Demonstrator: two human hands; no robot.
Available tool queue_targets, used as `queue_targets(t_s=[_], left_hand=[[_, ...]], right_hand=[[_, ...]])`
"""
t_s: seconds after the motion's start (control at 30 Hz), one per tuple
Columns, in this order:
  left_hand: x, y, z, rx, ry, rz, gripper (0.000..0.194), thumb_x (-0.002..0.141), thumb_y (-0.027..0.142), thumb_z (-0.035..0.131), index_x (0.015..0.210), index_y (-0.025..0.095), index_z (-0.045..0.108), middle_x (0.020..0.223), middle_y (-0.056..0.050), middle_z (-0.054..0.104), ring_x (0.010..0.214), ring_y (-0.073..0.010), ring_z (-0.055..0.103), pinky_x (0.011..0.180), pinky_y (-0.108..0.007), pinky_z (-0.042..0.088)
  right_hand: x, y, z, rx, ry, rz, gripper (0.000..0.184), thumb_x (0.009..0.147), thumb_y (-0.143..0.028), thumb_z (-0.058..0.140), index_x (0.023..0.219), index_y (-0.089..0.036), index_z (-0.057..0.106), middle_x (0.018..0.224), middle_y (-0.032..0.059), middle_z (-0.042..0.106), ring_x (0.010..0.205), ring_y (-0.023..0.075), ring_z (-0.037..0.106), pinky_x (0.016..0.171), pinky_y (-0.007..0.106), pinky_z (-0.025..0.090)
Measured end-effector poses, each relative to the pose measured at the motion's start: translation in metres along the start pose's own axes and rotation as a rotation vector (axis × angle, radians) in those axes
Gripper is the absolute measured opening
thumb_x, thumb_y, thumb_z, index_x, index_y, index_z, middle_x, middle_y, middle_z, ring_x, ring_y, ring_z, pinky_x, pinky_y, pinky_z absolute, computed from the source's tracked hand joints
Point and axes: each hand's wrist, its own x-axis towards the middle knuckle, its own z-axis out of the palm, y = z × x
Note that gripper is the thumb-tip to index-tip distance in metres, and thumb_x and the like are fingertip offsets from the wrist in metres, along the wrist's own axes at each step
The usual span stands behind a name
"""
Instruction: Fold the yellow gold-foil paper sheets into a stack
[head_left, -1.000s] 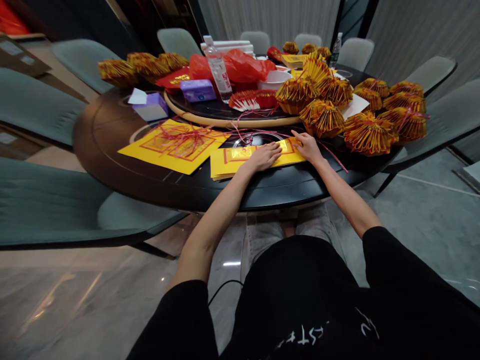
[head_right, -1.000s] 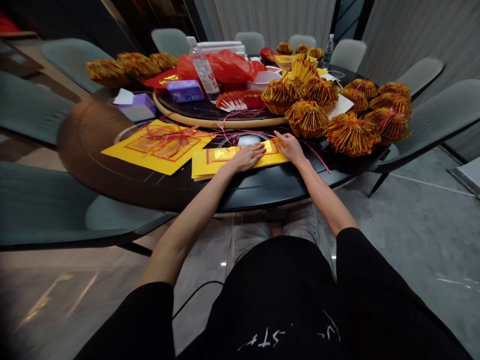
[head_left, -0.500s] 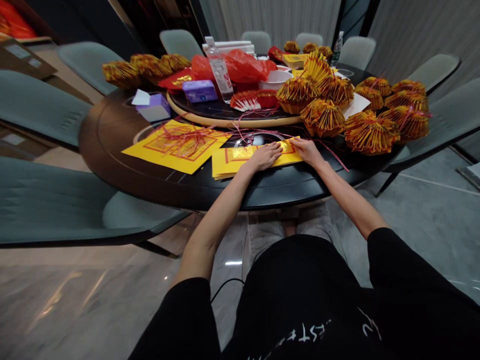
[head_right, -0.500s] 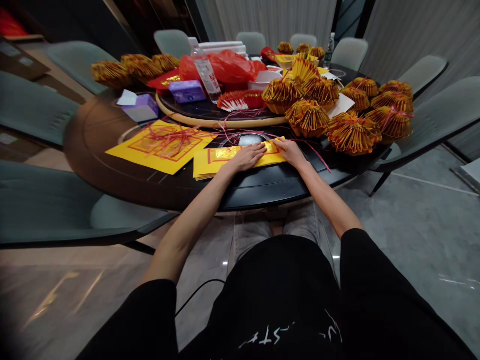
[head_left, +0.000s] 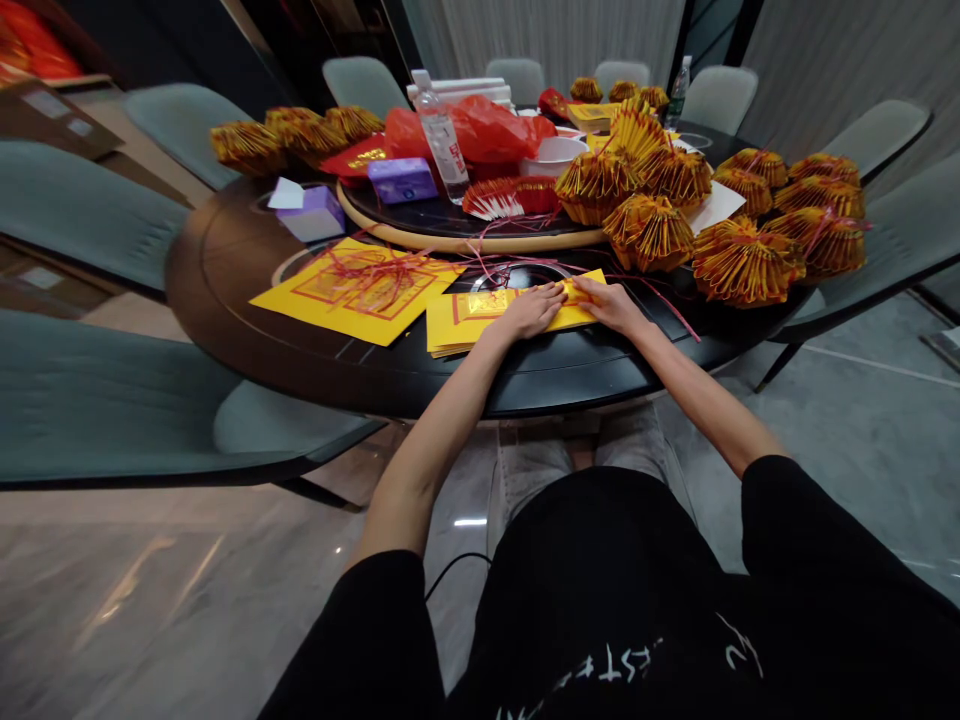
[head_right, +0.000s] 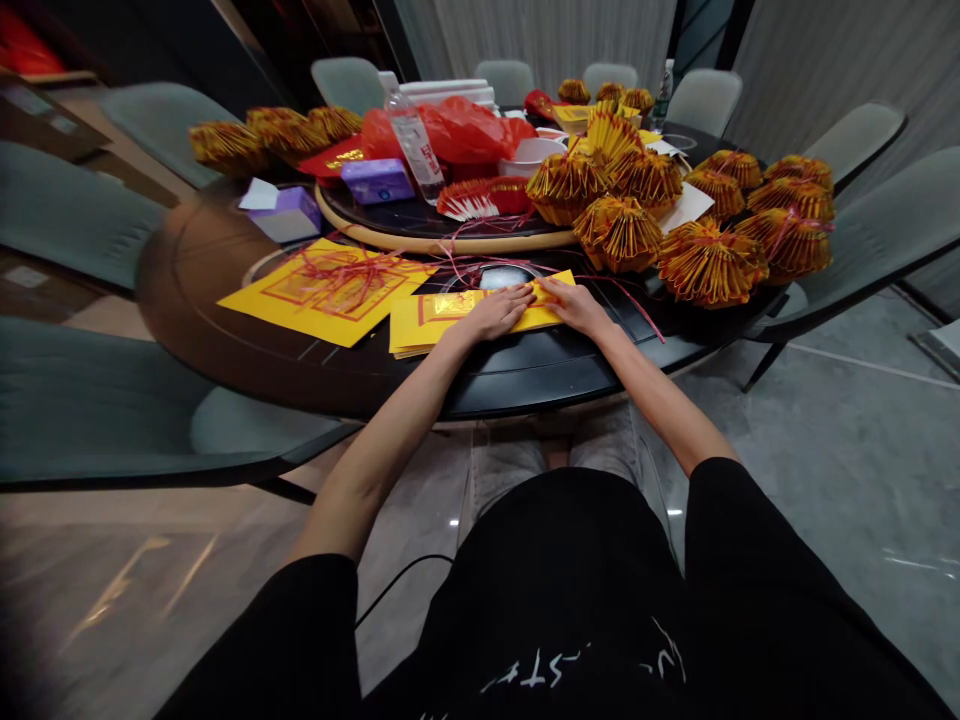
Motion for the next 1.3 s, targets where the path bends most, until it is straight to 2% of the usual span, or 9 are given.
queue_targets(t_s=[0.1, 0.17, 0.27, 0.47, 0.57, 0.7, 0.93, 1.13, 1.3], left_hand=[[0.000, -0.001, 0.000, -0.009, 0.001, 0.003, 0.063, 0.108, 0.036, 0.020, 0.160, 0.011, 0.045, 0.172, -0.013, 0.035, 0.161, -0.0249, 0.030, 0.133, -0.047, 0.023], [0.001, -0.002, 0.001, -0.014, 0.005, -0.006, 0.064, 0.108, 0.036, 0.018, 0.159, 0.008, 0.045, 0.172, -0.014, 0.035, 0.161, -0.0247, 0.030, 0.133, -0.045, 0.023], [0.002, -0.004, 0.004, -0.026, 0.019, -0.020, 0.066, 0.107, 0.035, 0.017, 0.158, 0.005, 0.046, 0.171, -0.014, 0.037, 0.161, -0.0237, 0.031, 0.133, -0.041, 0.022], [0.005, -0.010, 0.010, -0.045, 0.048, -0.012, 0.062, 0.106, 0.033, 0.021, 0.157, 0.011, 0.049, 0.169, -0.011, 0.041, 0.160, -0.0221, 0.034, 0.132, -0.042, 0.025], [0.005, -0.012, 0.012, -0.047, 0.054, -0.005, 0.062, 0.106, 0.033, 0.021, 0.158, 0.012, 0.048, 0.169, -0.011, 0.042, 0.159, -0.0230, 0.034, 0.132, -0.044, 0.026], [0.005, -0.014, 0.014, -0.057, 0.067, 0.012, 0.062, 0.106, 0.034, 0.021, 0.159, 0.015, 0.047, 0.169, -0.010, 0.043, 0.159, -0.0227, 0.035, 0.131, -0.045, 0.027], [0.006, -0.013, 0.013, -0.049, 0.053, -0.002, 0.063, 0.105, 0.034, 0.021, 0.159, 0.011, 0.046, 0.169, -0.012, 0.041, 0.160, -0.0237, 0.034, 0.132, -0.046, 0.027], [0.005, -0.011, 0.013, -0.066, 0.074, -0.015, 0.064, 0.107, 0.037, 0.020, 0.159, 0.011, 0.045, 0.169, -0.012, 0.042, 0.159, -0.0231, 0.035, 0.132, -0.043, 0.027], [0.005, -0.014, 0.015, -0.122, 0.162, 0.006, 0.063, 0.107, 0.041, 0.023, 0.154, 0.010, 0.052, 0.164, -0.014, 0.050, 0.158, -0.0249, 0.038, 0.131, -0.043, 0.030]], right_hand=[[0.001, 0.006, 0.001, 0.031, 0.042, 0.023, 0.073, 0.090, -0.009, 0.062, 0.161, -0.021, 0.046, 0.150, 0.0089, 0.064, 0.133, 0.0242, 0.067, 0.115, 0.036, 0.048], [0.001, 0.009, 0.002, 0.021, 0.072, 0.045, 0.076, 0.090, -0.007, 0.061, 0.162, -0.020, 0.043, 0.148, 0.0094, 0.066, 0.128, 0.0236, 0.070, 0.111, 0.035, 0.051], [0.002, 0.011, 0.002, 0.002, 0.091, 0.092, 0.071, 0.091, -0.007, 0.059, 0.160, -0.020, 0.048, 0.143, 0.0089, 0.069, 0.120, 0.0231, 0.074, 0.107, 0.034, 0.054], [0.005, 0.013, 0.000, 0.047, 0.149, 0.161, 0.061, 0.087, -0.010, 0.066, 0.146, -0.024, 0.065, 0.141, 0.0042, 0.070, 0.120, 0.0263, 0.075, 0.109, 0.041, 0.056], [0.005, 0.012, -0.002, 0.081, 0.131, 0.153, 0.052, 0.086, -0.006, 0.063, 0.134, -0.024, 0.074, 0.132, 0.0027, 0.075, 0.117, 0.0266, 0.076, 0.107, 0.041, 0.057], [0.004, 0.010, -0.001, 0.080, 0.096, 0.125, 0.050, 0.087, -0.001, 0.060, 0.128, -0.023, 0.078, 0.128, 0.0046, 0.077, 0.115, 0.0262, 0.077, 0.107, 0.040, 0.056], [0.001, 0.006, 0.002, 0.034, -0.013, -0.009, 0.055, 0.089, 0.004, 0.051, 0.130, -0.021, 0.077, 0.134, 0.0052, 0.074, 0.127, 0.0246, 0.071, 0.113, 0.036, 0.052], [0.000, -0.002, -0.002, -0.135, -0.080, -0.022, 0.054, 0.093, 0.001, 0.053, 0.137, -0.026, 0.073, 0.144, 0.0054, 0.068, 0.139, 0.0250, 0.061, 0.116, 0.040, 0.051], [-0.001, -0.005, -0.004, -0.174, -0.096, -0.009, 0.057, 0.093, 0.003, 0.052, 0.139, -0.024, 0.071, 0.146, 0.0063, 0.067, 0.141, 0.0225, 0.060, 0.117, 0.036, 0.049]])
